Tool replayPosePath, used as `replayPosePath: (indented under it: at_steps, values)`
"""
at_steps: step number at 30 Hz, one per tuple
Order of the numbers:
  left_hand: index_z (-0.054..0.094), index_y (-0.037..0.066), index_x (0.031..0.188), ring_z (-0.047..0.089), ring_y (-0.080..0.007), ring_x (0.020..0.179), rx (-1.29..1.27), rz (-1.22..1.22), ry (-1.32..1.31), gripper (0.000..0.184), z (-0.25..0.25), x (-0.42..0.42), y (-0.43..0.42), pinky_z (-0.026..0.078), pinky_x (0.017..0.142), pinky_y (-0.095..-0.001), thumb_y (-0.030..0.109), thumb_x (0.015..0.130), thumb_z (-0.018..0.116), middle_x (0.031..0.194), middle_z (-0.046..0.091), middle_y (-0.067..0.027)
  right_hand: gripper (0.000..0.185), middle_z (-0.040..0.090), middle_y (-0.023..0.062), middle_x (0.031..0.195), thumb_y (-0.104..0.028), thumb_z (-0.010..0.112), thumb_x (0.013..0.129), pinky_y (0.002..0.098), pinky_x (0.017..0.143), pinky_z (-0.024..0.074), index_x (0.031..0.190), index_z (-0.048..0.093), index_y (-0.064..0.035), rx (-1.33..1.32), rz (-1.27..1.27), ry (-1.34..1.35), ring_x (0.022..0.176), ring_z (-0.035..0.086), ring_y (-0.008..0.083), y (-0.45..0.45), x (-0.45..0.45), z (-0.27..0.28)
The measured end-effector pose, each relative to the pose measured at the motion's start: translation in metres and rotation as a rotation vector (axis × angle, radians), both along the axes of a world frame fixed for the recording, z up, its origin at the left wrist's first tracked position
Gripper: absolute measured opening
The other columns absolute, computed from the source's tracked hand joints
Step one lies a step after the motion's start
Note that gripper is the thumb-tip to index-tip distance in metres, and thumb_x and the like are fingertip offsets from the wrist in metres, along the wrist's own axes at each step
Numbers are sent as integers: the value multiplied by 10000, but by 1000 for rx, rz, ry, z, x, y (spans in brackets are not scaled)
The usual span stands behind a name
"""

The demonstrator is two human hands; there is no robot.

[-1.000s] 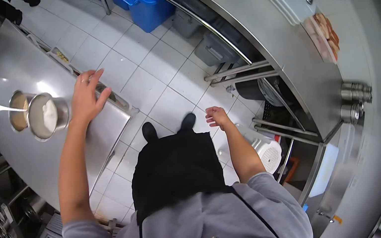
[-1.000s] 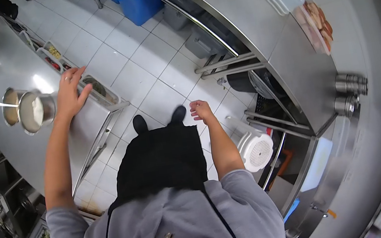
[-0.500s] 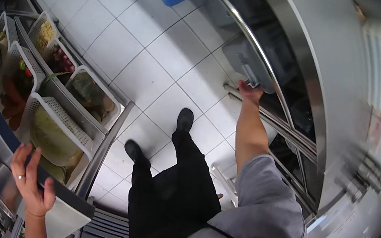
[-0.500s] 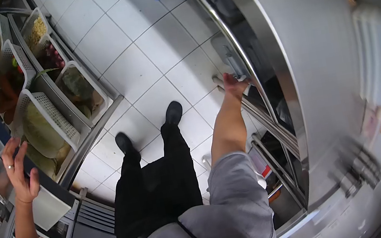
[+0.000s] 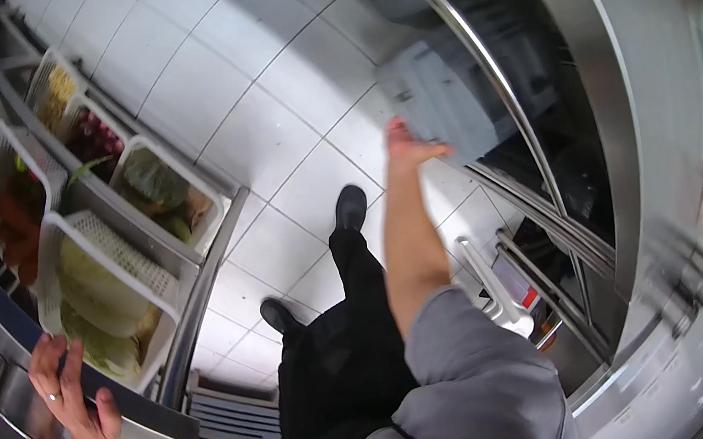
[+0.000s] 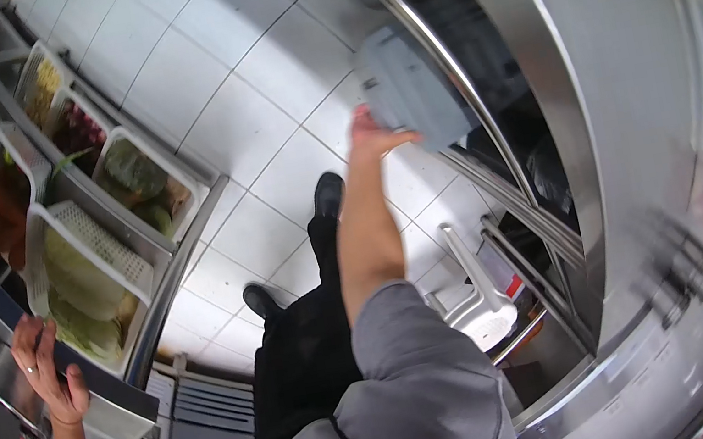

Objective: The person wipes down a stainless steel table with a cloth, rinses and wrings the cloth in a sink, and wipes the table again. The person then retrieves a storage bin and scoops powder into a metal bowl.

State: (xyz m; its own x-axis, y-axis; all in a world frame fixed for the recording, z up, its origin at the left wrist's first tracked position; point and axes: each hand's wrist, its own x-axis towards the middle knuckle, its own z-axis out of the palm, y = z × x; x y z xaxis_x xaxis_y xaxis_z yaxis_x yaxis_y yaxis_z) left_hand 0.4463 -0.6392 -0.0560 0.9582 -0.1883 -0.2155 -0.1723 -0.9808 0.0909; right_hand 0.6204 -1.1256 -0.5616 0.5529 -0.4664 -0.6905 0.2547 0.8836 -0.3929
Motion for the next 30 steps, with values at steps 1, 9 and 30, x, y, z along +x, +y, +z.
replayPosePath:
  at_steps: [1,9,30]
  values:
    - [636,-49,1201,501,-440,1231,-14,0,-14,528,-1,0,-1,368,1042,-534,386,933,502,1239,567,-227,1108,577,-77,1287,-1056,374,543,330,688,451,1365,481,-322,-15,17,30,1007,556,161,33,-17,7]
    - [639,-46,1194,512,-433,1193,-62,-26,-59,506,0,5,-5,371,1042,-526,355,899,548,1191,562,-231,1274,354,-97,1527,-1086,388,441,373,929,413,1476,352,-344,147,185,374,1318,386,157,161,-209,58]
    - [618,-51,1223,499,-414,1234,-122,15,-98,507,-2,4,-8,363,1064,-488,332,897,554,1209,571,-216,573,446,249,1417,-106,688,857,501,1139,293,1382,480,-4,-1727,943,420,1334,396,421,65,-204,180]
